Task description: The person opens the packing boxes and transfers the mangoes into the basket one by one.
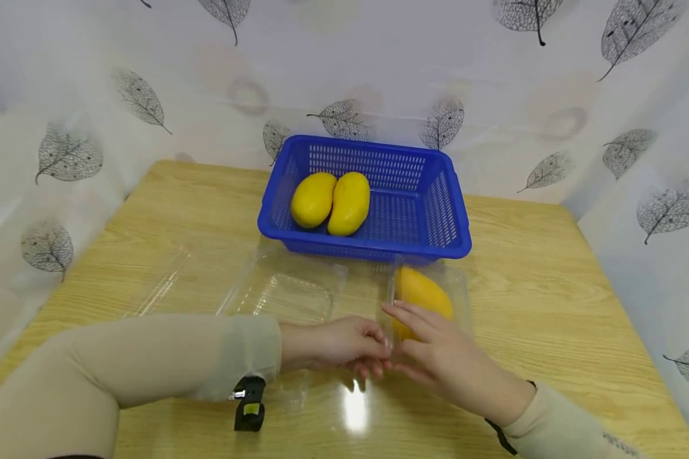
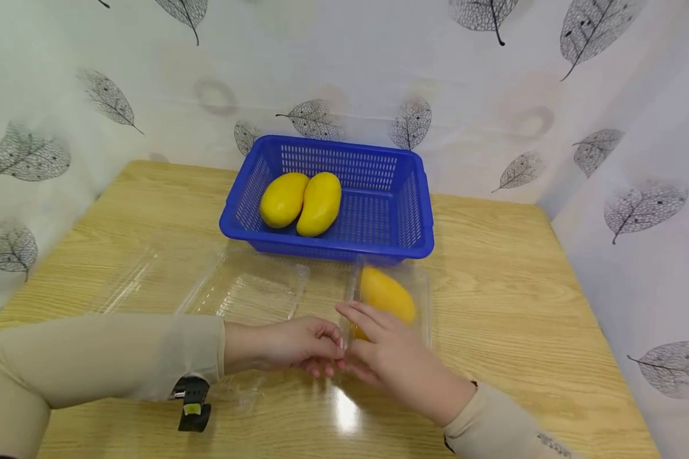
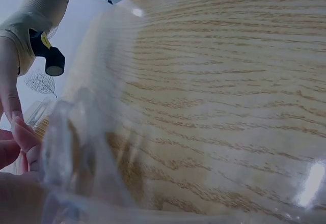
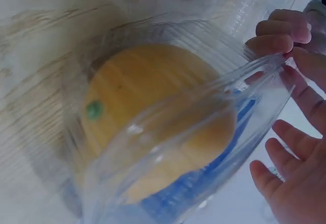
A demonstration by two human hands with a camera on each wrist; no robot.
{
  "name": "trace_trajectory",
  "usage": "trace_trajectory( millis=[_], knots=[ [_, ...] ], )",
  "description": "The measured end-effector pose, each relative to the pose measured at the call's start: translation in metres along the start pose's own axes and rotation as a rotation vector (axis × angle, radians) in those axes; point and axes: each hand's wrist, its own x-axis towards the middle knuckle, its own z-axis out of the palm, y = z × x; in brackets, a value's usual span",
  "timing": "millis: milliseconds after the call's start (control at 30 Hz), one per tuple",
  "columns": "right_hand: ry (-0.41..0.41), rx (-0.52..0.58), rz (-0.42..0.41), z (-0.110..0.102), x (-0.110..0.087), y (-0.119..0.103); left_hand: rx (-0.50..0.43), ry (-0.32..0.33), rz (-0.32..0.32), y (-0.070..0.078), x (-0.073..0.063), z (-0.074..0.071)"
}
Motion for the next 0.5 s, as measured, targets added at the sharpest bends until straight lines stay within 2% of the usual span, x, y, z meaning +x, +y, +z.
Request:
trace_trajectory(
  millis=[200,333,500],
  knots=[
    [0.045,-0.131,-0.034,0.001,0.007,-0.009,0.012,-0.004,0.02,0.001,-0.002,0.003],
    [0.03,-0.214,-0.06,0.0,0.01,-0.013,0.044,0.005,0.028,0.003,-0.002,0.005],
    [0.03,-0.242,-0.076,0.002,0.01,-0.013,0.05,0.008,0.009,0.003,-0.002,0.006]
  ],
)
